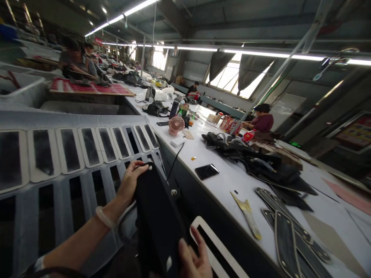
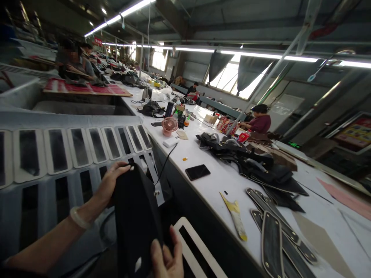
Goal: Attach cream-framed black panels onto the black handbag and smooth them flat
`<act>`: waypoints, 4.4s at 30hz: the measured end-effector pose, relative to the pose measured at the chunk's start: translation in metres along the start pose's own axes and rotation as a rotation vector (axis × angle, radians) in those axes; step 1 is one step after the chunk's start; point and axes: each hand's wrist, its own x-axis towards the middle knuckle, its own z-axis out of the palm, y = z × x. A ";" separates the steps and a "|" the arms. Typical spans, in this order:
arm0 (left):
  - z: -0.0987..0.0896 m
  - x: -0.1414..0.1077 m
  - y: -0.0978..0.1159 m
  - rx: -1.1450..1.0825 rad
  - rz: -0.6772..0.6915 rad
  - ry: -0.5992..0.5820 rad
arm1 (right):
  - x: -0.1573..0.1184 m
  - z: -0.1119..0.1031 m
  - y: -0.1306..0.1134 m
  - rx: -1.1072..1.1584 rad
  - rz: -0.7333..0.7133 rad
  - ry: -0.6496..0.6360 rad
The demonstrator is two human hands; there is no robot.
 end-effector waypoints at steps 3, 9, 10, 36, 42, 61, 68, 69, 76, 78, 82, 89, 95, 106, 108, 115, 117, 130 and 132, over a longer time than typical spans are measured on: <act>-0.009 -0.007 -0.004 -0.081 0.082 0.201 | 0.006 0.014 -0.009 0.095 -0.046 0.075; -0.051 -0.051 -0.004 0.140 -0.041 0.075 | 0.018 0.022 -0.006 0.066 -0.030 0.171; -0.058 -0.057 0.001 0.224 -0.049 0.010 | 0.026 0.022 -0.012 0.071 -0.049 0.168; -0.080 -0.114 -0.021 0.749 0.047 -0.500 | -0.016 0.051 0.032 0.227 0.147 -0.179; -0.069 -0.107 -0.017 0.749 0.104 -0.542 | 0.001 0.048 0.032 0.300 0.203 -0.226; -0.030 -0.100 -0.034 0.629 0.356 -0.305 | -0.008 0.053 -0.009 -0.388 -0.555 0.019; -0.027 -0.094 -0.039 0.685 0.289 -0.332 | -0.005 0.050 -0.010 -0.503 -0.662 0.119; -0.026 -0.094 -0.040 0.682 0.291 -0.337 | -0.005 0.050 -0.010 -0.494 -0.662 0.126; -0.024 -0.095 -0.049 0.678 0.291 -0.367 | -0.005 0.043 -0.008 -0.412 -0.581 0.130; -0.022 -0.097 -0.050 0.683 0.287 -0.385 | -0.004 0.041 -0.007 -0.380 -0.514 0.122; -0.016 -0.101 -0.048 0.660 0.327 -0.409 | -0.004 0.038 -0.007 -0.303 -0.410 0.187; -0.003 -0.100 -0.031 0.623 0.441 -0.435 | -0.011 0.039 -0.032 -0.370 -0.363 0.301; 0.006 -0.104 -0.018 0.612 0.523 -0.588 | -0.010 0.034 -0.040 -0.471 -0.480 0.224; 0.022 -0.106 -0.015 0.535 0.421 -0.582 | -0.011 0.036 -0.057 -0.516 -0.551 0.258; 0.024 -0.106 -0.015 0.491 0.352 -0.576 | -0.008 0.035 -0.063 -0.508 -0.533 0.206; 0.017 -0.106 -0.037 0.499 0.254 -0.575 | -0.001 0.025 -0.060 -0.481 -0.559 0.095; 0.015 -0.107 -0.042 0.537 0.289 -0.577 | 0.000 0.021 -0.057 -0.553 -0.603 0.074; 0.015 -0.110 -0.056 0.309 0.124 -0.700 | 0.016 0.007 -0.057 -0.539 -0.566 0.021; 0.022 -0.108 -0.050 0.284 0.090 -0.714 | 0.017 0.009 -0.064 -0.529 -0.536 -0.002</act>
